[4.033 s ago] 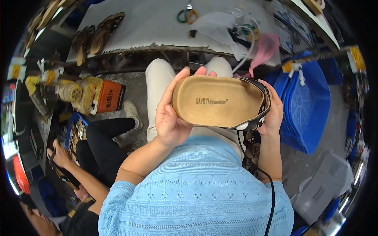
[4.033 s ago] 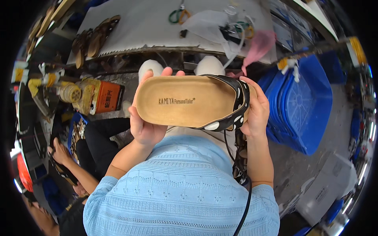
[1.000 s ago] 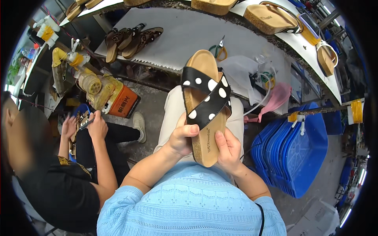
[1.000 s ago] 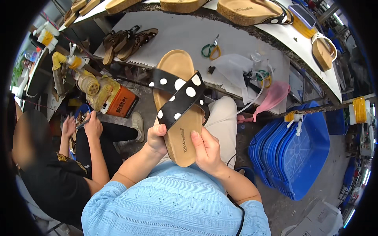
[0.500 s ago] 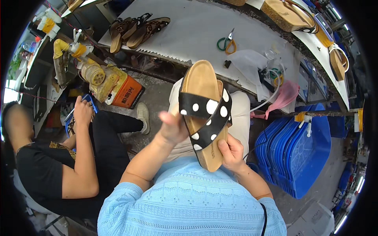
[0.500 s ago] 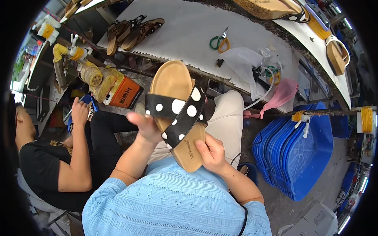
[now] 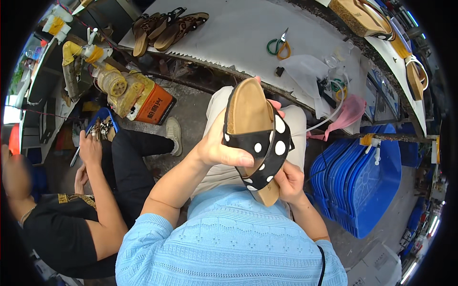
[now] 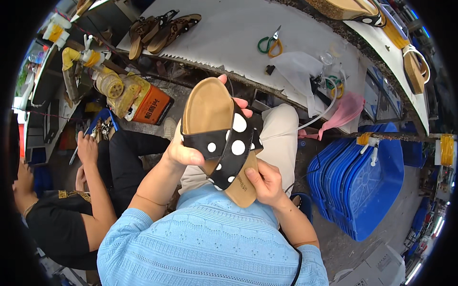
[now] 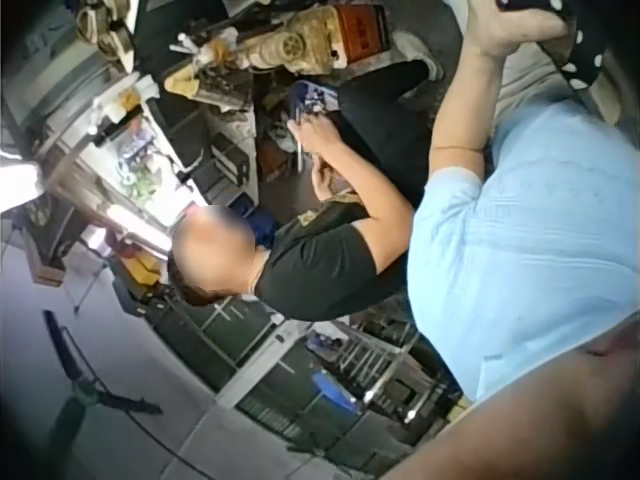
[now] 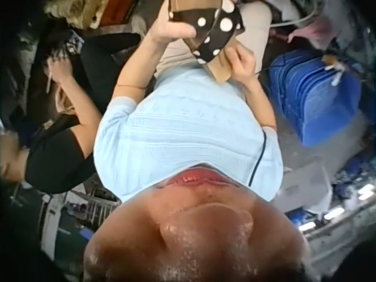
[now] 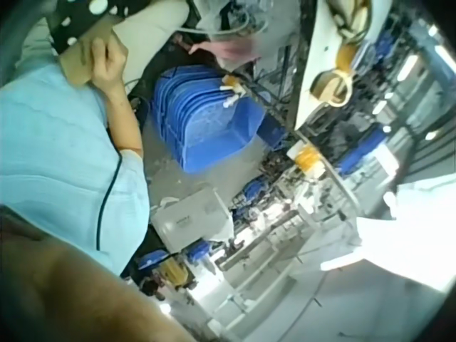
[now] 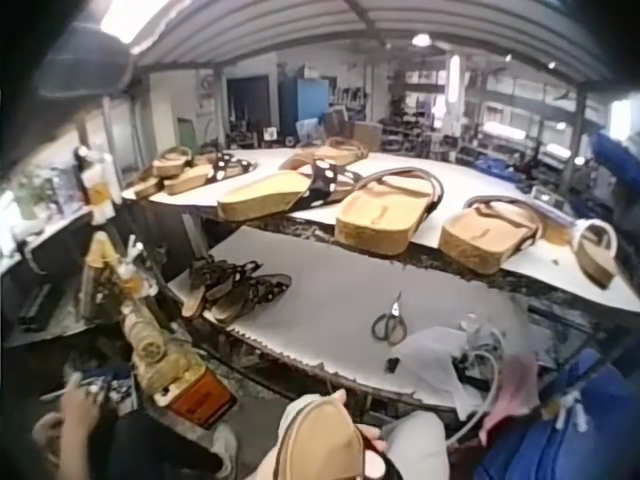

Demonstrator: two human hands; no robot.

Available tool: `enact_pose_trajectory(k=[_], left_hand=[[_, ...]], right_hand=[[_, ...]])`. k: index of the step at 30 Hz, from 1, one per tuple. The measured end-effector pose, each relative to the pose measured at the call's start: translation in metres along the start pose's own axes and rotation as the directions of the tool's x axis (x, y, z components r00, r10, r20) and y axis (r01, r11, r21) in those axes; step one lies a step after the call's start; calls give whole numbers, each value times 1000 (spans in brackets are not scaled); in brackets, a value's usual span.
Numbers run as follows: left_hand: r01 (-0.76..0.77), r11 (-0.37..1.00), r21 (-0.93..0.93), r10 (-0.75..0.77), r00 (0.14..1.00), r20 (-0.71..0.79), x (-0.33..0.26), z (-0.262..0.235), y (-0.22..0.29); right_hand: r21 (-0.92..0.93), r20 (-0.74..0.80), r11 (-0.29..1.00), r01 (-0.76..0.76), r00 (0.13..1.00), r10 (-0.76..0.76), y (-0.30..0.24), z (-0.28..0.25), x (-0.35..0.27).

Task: Applying a liquid finishing substance to the straps and edges of sandals using a handheld applicator tool.

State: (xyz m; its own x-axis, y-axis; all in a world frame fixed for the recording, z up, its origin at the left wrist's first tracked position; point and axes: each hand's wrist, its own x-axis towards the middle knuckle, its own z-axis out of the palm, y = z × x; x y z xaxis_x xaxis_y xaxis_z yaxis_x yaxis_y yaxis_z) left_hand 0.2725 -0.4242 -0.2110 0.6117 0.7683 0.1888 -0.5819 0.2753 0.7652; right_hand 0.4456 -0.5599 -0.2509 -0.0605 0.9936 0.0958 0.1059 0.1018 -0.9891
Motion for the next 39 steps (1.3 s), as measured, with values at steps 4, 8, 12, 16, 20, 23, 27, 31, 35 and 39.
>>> enact_pose_trajectory(k=[4, 8, 12, 16, 20, 23, 27, 31, 35, 39], left_hand=[[0, 986, -166, 11, 998, 63, 4, -8, -5], [-15, 942, -334, 37, 998, 60, 9, -8, -8], [-33, 995, -98, 29, 999, -39, 4, -13, -23], [-1, 990, -138, -9, 997, -76, -16, -28, -45], [15, 991, -135, -26, 997, -73, -35, -27, -57], [7, 985, 171, 3, 998, -62, -45, -27, -66], [81, 946, 314, -18, 980, -199, -48, -13, -62], [210, 976, 54, -194, 957, -215, -37, -12, -43], [300, 936, -186, -329, 932, -153, -34, -11, -41], [399, 895, -199, -427, 896, -122, -37, -9, -38]], right_hand=[[33, -86, 999, 24, 996, -21, -3, 6, -3], [27, -139, 998, 64, 988, -60, 0, 7, -1], [-176, -177, 972, 155, 966, -186, -7, 1, 11], [-390, -153, 872, 295, 913, -378, -9, -4, 21], [-421, -159, 832, 361, 874, -460, -6, -1, 22], [-463, -161, 813, 351, 869, -467, -4, 2, 20], [-445, -188, 814, 373, 850, -492, -2, 3, 21], [17, -223, 983, 182, 959, -174, -6, -9, 26], [232, -398, 971, -61, 905, 152, -17, -38, 56], [272, -367, 937, -219, 877, 311, -11, -54, 96]])
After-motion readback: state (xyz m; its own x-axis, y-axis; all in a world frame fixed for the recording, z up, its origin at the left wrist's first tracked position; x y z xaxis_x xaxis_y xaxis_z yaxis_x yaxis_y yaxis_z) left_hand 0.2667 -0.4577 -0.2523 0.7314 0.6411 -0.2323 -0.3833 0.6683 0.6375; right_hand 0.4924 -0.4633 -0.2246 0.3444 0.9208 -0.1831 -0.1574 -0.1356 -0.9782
